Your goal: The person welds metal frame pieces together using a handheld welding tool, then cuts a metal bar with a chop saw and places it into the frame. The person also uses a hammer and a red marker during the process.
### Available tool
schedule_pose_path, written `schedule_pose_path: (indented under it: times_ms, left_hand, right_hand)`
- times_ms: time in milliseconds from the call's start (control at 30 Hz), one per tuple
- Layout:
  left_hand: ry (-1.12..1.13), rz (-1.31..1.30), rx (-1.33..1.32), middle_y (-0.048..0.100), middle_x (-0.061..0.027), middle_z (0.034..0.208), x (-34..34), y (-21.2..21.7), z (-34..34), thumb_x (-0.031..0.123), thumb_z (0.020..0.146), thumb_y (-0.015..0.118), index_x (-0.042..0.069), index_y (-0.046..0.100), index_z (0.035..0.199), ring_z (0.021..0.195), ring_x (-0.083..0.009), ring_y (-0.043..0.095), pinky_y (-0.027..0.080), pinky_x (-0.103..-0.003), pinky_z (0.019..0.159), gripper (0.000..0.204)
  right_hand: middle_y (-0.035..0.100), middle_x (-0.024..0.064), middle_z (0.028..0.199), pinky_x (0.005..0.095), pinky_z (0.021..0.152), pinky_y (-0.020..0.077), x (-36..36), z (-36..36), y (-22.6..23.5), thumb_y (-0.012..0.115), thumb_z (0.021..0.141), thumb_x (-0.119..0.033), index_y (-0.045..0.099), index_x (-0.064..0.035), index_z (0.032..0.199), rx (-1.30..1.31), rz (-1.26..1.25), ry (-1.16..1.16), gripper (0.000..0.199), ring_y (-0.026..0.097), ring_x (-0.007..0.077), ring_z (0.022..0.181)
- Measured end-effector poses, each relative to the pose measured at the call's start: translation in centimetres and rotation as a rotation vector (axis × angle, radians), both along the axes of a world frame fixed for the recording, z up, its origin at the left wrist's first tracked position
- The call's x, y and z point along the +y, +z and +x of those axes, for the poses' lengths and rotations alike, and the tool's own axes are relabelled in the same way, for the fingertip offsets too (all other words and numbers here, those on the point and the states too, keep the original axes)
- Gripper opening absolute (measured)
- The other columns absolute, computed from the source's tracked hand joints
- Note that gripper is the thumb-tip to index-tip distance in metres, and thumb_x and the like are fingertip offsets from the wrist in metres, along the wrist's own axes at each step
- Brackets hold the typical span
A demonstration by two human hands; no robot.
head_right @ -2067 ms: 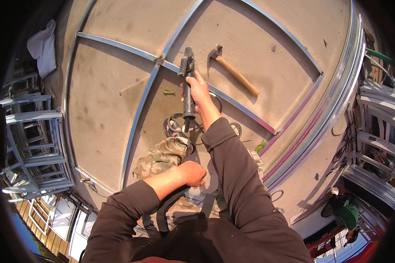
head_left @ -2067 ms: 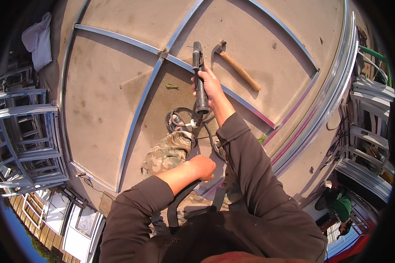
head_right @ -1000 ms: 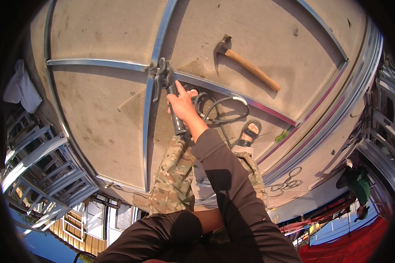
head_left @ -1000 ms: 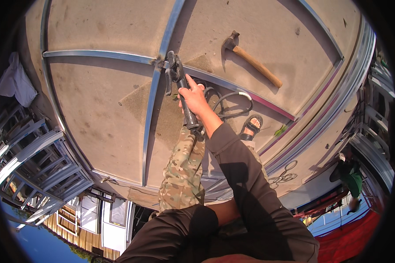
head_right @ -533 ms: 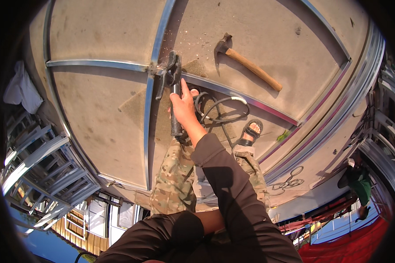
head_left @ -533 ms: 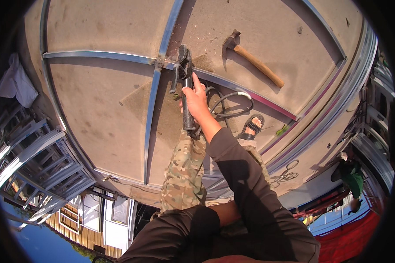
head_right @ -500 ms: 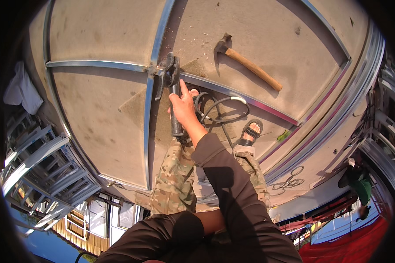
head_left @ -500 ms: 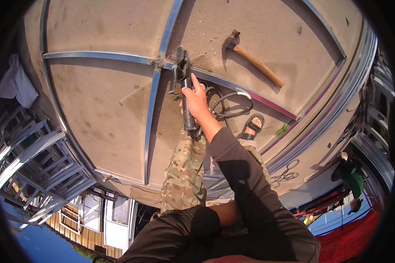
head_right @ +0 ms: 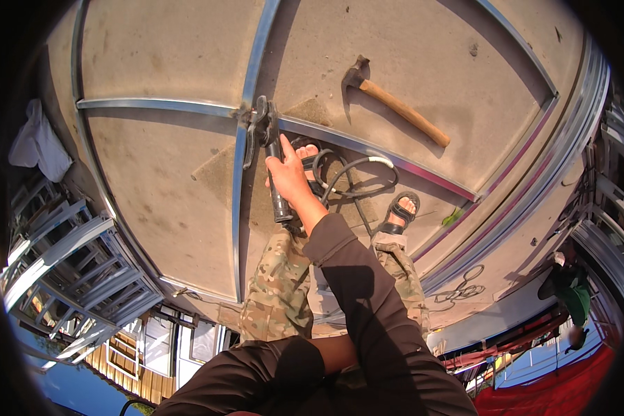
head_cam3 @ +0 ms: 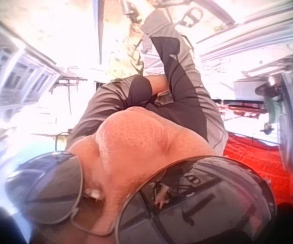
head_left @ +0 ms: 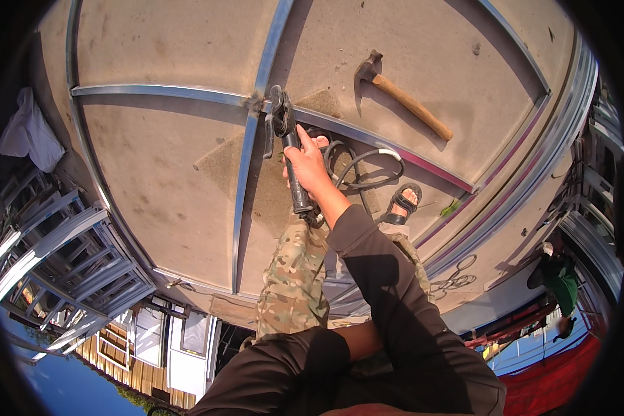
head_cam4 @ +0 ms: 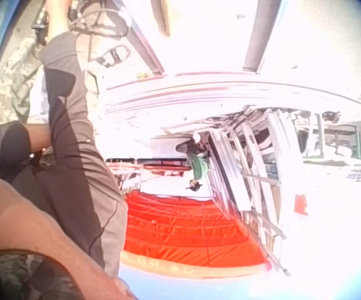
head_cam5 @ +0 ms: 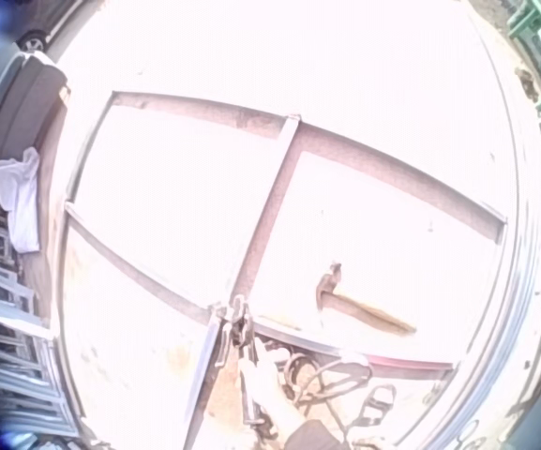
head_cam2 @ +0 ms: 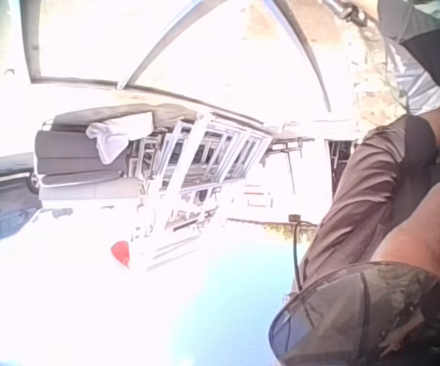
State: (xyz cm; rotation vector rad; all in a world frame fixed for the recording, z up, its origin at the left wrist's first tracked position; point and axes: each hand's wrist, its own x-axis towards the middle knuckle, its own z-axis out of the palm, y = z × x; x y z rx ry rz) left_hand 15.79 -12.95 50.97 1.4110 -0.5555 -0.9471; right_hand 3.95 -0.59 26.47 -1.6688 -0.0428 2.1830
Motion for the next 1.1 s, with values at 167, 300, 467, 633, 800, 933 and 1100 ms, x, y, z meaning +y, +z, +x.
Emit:
schedule_pose_path:
  times_ms: [167, 300, 467, 633, 800, 933, 1100]
  left_hand:
    - [-0.002, 0.015, 0.007, 0.072, -0.0078, 0.11, 0.1, 0.0, 0.1, 0.025, 0.083, 0.063, 0.012, 0.074, 0.11, 0.099, -0.0296, 0.07, 0.053, -0.045, 0.084, 0.032]
    - [0.01, 0.028, 0.011, 0.072, -0.0072, 0.111, 0.2, -0.2, 0.3, 0.025, 0.082, 0.064, 0.012, 0.074, 0.11, 0.099, -0.0291, 0.07, 0.053, -0.045, 0.084, 0.032]
    - [0.052, 0.059, 0.032, 0.072, -0.0065, 0.111, 0.4, -0.8, 1.0, 0.024, 0.082, 0.064, 0.013, 0.074, 0.111, 0.099, -0.0286, 0.07, 0.053, -0.044, 0.084, 0.033]
    - [0.122, 0.118, 0.084, 0.072, -0.0058, 0.112, 0.1, -0.8, 2.1, 0.023, 0.081, 0.065, 0.013, 0.074, 0.111, 0.099, -0.0281, 0.07, 0.053, -0.044, 0.083, 0.033]
    - [0.25, 0.168, 0.257, 0.072, -0.0051, 0.112, -1.7, -2.2, 0.4, 0.023, 0.081, 0.065, 0.014, 0.074, 0.112, 0.099, -0.0275, 0.07, 0.053, -0.044, 0.083, 0.034]
    - [0.751, 0.122, 0.528, 0.073, -0.0121, 0.106, -5.2, -0.7, -0.8, 0.022, 0.081, 0.063, 0.005, 0.075, 0.103, 0.098, -0.032, 0.069, 0.053, -0.047, 0.08, 0.031]
    - [1.526, 0.103, 0.95, 0.071, -0.0168, 0.105, -12.8, 4.6, -1.6, 0.025, 0.082, 0.065, 0.002, 0.074, 0.096, 0.104, -0.0352, 0.065, 0.05, -0.045, 0.092, 0.029]
  right_hand:
    - [0.058, 0.0067, 0.081, 0.0314, 0.039, 0.0459, 0.2, -0.2, 0.1, 0.055, 0.09, -0.015, 0.023, -0.016, 0.157, 0.017, 0.014, 0.007, 0.074, 0.058, 0.0152, 0.052]
    - [0.058, 0.0066, 0.08, 0.0314, 0.039, 0.0459, 0.3, -0.5, 0.2, 0.055, 0.09, -0.015, 0.021, -0.0145, 0.158, 0.002, -0.004, 0.016, 0.076, 0.058, 0.0154, 0.052]
    - [0.059, 0.0066, 0.079, 0.0307, 0.039, 0.0457, 0.6, -0.5, 0.7, 0.056, 0.089, -0.015, 0.02, -0.0123, 0.158, -0.036, 0.012, -0.007, 0.077, 0.057, 0.0155, 0.051]
    - [0.062, 0.0084, 0.082, 0.0293, 0.041, 0.0518, 1.8, 3.6, 3.4, 0.064, 0.092, -0.018, 0.049, -0.0028, 0.108, -0.108, 0.109, -0.257, 0.027, 0.059, 0.0138, 0.054]
    - [0.064, 0.0095, 0.083, 0.0294, 0.044, 0.0553, 0.9, 12.1, 7.1, 0.063, 0.096, -0.024, 0.052, -0.0026, 0.098, -0.185, 0.098, -0.135, 0.024, 0.063, 0.0151, 0.061]
    - [0.061, 0.0083, 0.076, 0.0374, 0.049, 0.0556, -3.8, 16.2, 11.4, 0.056, 0.099, -0.037, 0.052, -0.0037, 0.094, -0.096, -0.043, -0.157, 0.034, 0.06, 0.0202, 0.057]
    - [0.055, 0.0082, 0.069, 0.0355, 0.044, 0.0492, -10.7, 19.4, 18.2, 0.06, 0.097, -0.035, 0.052, -0.0046, 0.092, -0.124, -0.133, 0.124, 0.032, 0.056, 0.0204, 0.053]
